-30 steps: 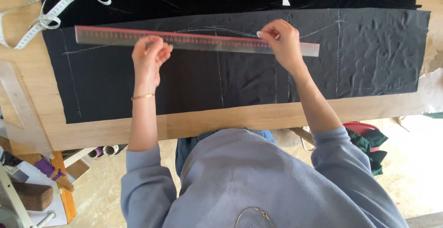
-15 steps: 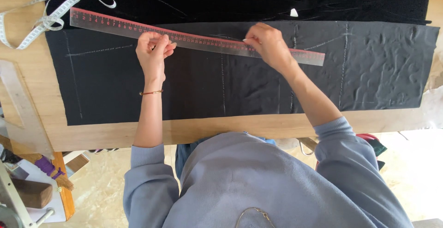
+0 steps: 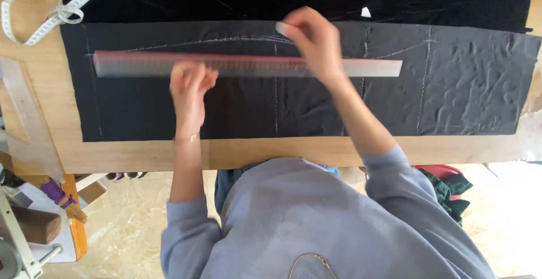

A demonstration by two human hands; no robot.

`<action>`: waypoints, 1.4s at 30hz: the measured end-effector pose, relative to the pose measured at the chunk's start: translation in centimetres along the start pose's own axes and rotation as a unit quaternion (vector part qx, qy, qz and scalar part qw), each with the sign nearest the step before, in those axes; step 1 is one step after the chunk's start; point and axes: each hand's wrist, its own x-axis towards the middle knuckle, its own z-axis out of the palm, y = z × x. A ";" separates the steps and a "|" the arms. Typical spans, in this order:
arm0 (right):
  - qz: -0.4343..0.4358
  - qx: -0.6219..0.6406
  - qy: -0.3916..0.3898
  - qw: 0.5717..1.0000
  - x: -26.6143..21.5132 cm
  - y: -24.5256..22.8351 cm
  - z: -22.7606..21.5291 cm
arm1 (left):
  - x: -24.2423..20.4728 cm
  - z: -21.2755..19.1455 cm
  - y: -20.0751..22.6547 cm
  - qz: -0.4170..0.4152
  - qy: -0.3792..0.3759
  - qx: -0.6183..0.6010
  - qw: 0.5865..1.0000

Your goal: The person uses a ruler and chalk to mark lines on a piece of black fabric laid on a wooden table. They then use scissors to cut the fabric along the marked lines, separating the pieces.

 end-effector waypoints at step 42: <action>-0.054 -0.201 -0.159 0.965 2.4 4.0 4.7 | 4.6 -10.6 5.5 -0.044 0.090 0.008 0.995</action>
